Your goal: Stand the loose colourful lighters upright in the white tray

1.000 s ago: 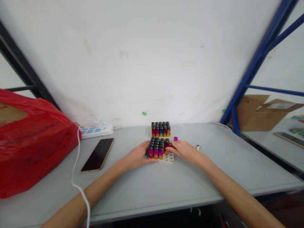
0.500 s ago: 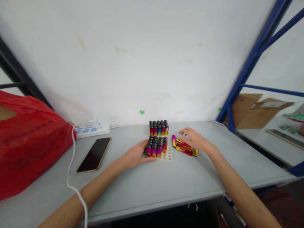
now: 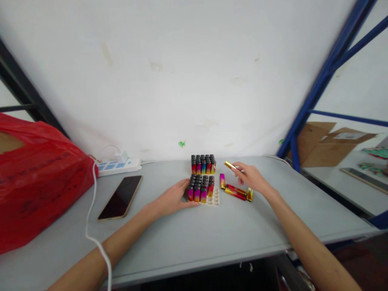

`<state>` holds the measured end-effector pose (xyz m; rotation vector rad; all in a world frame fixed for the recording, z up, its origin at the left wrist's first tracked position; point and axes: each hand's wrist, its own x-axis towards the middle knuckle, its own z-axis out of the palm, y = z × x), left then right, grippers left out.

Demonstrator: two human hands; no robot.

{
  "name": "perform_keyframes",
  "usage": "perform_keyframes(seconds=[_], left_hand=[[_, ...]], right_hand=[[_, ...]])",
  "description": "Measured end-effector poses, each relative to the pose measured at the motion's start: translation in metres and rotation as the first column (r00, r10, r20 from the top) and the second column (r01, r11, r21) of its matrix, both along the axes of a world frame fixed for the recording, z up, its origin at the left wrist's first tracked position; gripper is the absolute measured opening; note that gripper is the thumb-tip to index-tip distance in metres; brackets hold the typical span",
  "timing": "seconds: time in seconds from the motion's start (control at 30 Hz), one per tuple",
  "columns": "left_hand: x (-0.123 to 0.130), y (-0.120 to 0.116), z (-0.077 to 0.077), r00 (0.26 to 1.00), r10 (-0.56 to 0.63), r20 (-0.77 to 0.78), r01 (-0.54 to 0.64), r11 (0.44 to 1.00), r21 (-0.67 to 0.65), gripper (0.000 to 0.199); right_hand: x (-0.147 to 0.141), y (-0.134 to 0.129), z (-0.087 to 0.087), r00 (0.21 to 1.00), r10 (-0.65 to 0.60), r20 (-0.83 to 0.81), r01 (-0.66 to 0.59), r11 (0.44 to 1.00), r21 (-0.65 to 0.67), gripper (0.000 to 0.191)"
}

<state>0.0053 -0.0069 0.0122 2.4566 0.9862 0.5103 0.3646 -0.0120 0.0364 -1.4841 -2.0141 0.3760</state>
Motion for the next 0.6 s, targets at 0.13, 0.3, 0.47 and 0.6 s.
perform_keyframes(seconds=[0.13, 0.3, 0.47, 0.6], left_hand=[[0.0, -0.001, 0.001, 1.0, -0.001, 0.003, 0.001, 1.0, -0.005, 0.084], [0.0, -0.001, 0.001, 1.0, -0.002, 0.024, 0.002, 1.0, 0.003, 0.082], [0.0, -0.001, 0.0, 0.999, 0.003, 0.037, -0.002, 1.0, -0.014, 0.084], [0.0, 0.0, 0.001, 1.0, 0.01, 0.024, -0.01, 1.0, -0.012, 0.085]], right_hand=[[-0.007, -0.002, 0.004, 0.983, -0.068, -0.172, 0.085, 0.992, 0.089, 0.052], [-0.019, 0.001, 0.004, 0.852, -0.031, -0.523, 0.076, 0.995, 0.064, 0.055], [-0.032, 0.0, -0.003, 0.721, -0.007, -0.693, -0.06, 0.996, -0.073, 0.063], [-0.046, -0.003, -0.01, 0.666, 0.107, -0.739, -0.3, 0.945, -0.134, 0.054]])
